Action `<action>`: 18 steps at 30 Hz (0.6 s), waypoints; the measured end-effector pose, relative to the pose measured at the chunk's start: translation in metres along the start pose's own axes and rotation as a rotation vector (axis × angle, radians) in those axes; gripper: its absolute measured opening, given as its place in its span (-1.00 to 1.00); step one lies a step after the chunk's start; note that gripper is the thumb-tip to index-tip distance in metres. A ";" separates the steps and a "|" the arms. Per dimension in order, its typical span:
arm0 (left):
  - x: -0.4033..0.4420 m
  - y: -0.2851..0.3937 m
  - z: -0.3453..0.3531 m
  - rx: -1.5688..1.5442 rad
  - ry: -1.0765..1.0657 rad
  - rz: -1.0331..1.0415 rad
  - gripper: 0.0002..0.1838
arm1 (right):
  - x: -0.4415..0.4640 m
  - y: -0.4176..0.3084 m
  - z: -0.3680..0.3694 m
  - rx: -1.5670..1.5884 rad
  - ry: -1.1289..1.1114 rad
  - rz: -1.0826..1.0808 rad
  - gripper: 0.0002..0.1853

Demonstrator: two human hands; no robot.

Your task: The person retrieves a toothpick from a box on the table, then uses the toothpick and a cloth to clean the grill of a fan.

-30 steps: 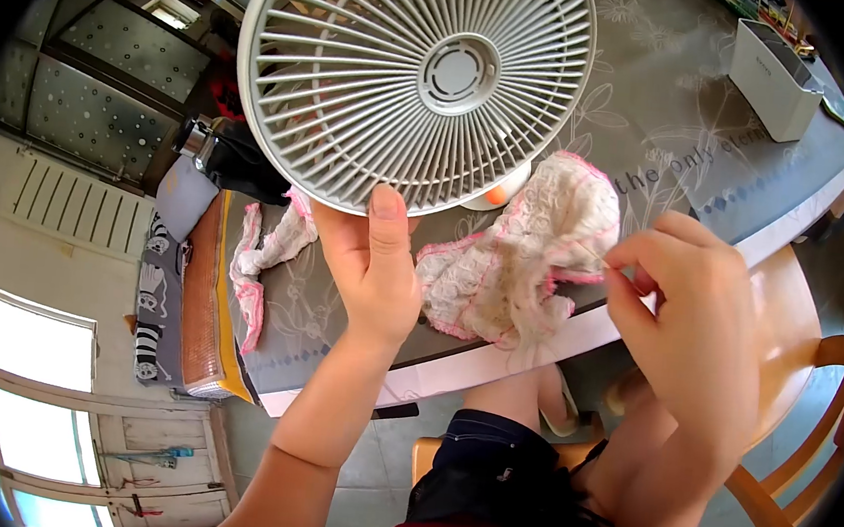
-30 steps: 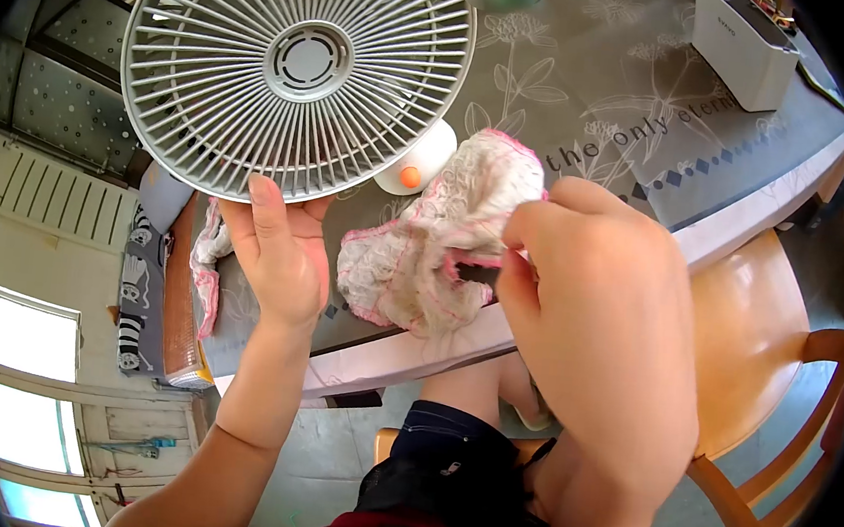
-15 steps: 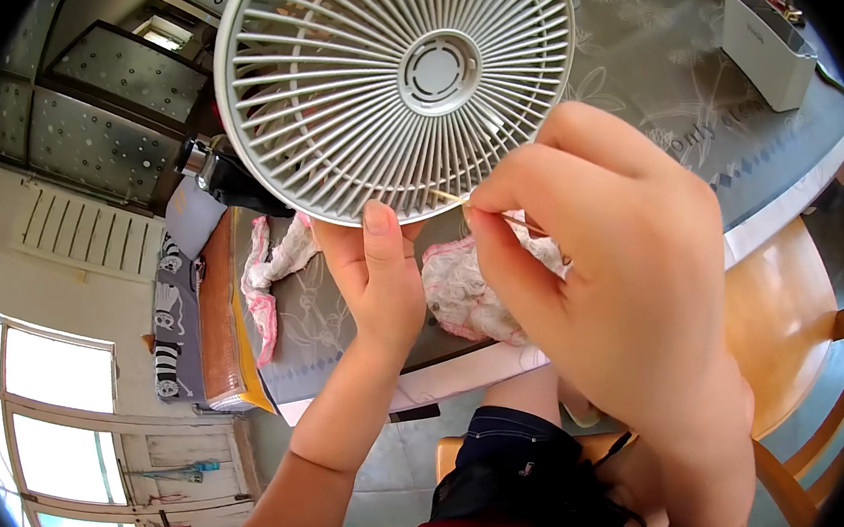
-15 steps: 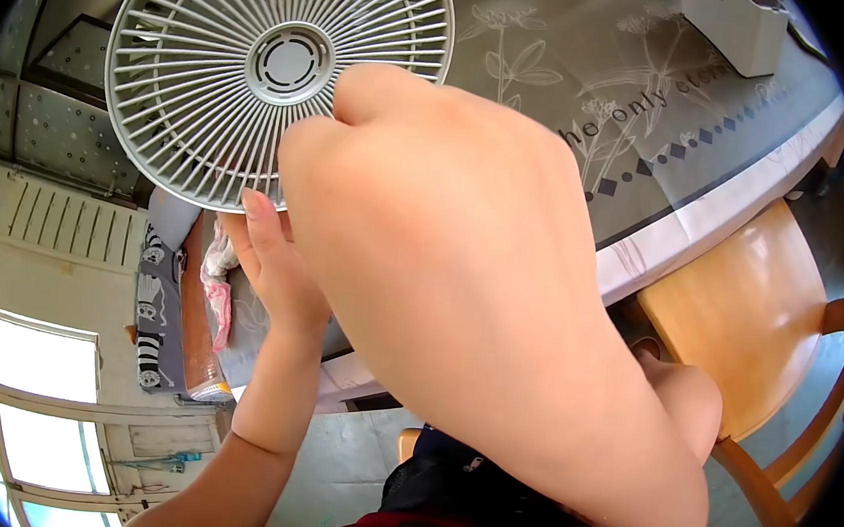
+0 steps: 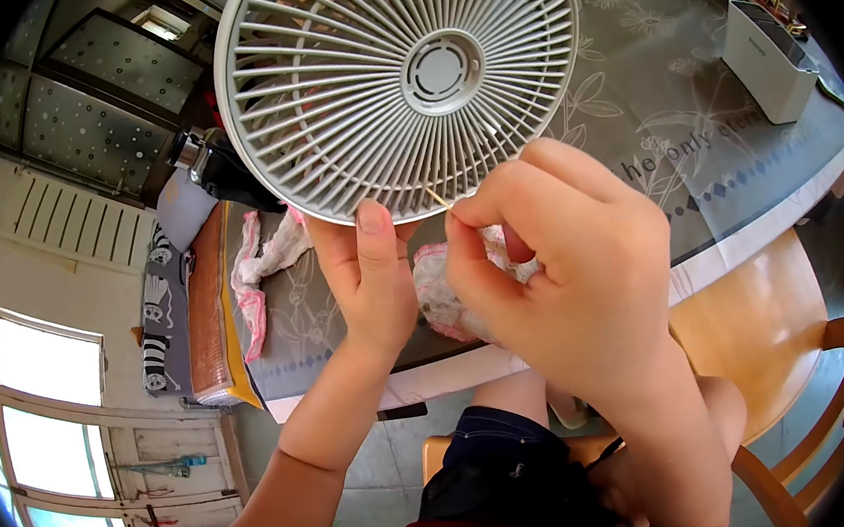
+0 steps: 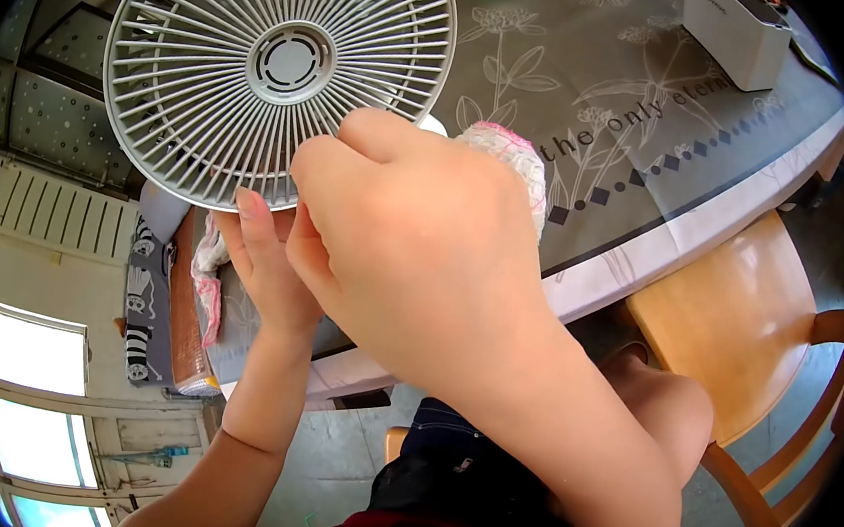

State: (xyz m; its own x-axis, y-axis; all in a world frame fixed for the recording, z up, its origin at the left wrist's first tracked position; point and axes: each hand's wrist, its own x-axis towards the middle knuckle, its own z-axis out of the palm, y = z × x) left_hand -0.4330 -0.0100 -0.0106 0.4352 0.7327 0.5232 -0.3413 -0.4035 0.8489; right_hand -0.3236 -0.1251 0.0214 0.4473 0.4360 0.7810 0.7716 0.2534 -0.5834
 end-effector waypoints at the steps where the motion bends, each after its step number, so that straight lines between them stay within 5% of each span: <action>1: 0.000 0.001 0.001 0.060 0.013 0.018 -0.53 | -0.001 0.000 0.001 -0.008 0.025 -0.004 -0.82; 18: 0.000 -0.002 -0.006 -0.129 -0.054 -0.037 -0.44 | -0.003 0.014 0.020 0.012 0.200 -0.179 -0.81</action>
State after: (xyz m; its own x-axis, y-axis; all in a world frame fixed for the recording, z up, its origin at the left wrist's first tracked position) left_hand -0.4371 -0.0064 -0.0127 0.4922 0.7138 0.4982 -0.4274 -0.3005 0.8527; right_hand -0.3232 -0.1051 0.0066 0.3857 0.2038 0.8998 0.8418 0.3216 -0.4336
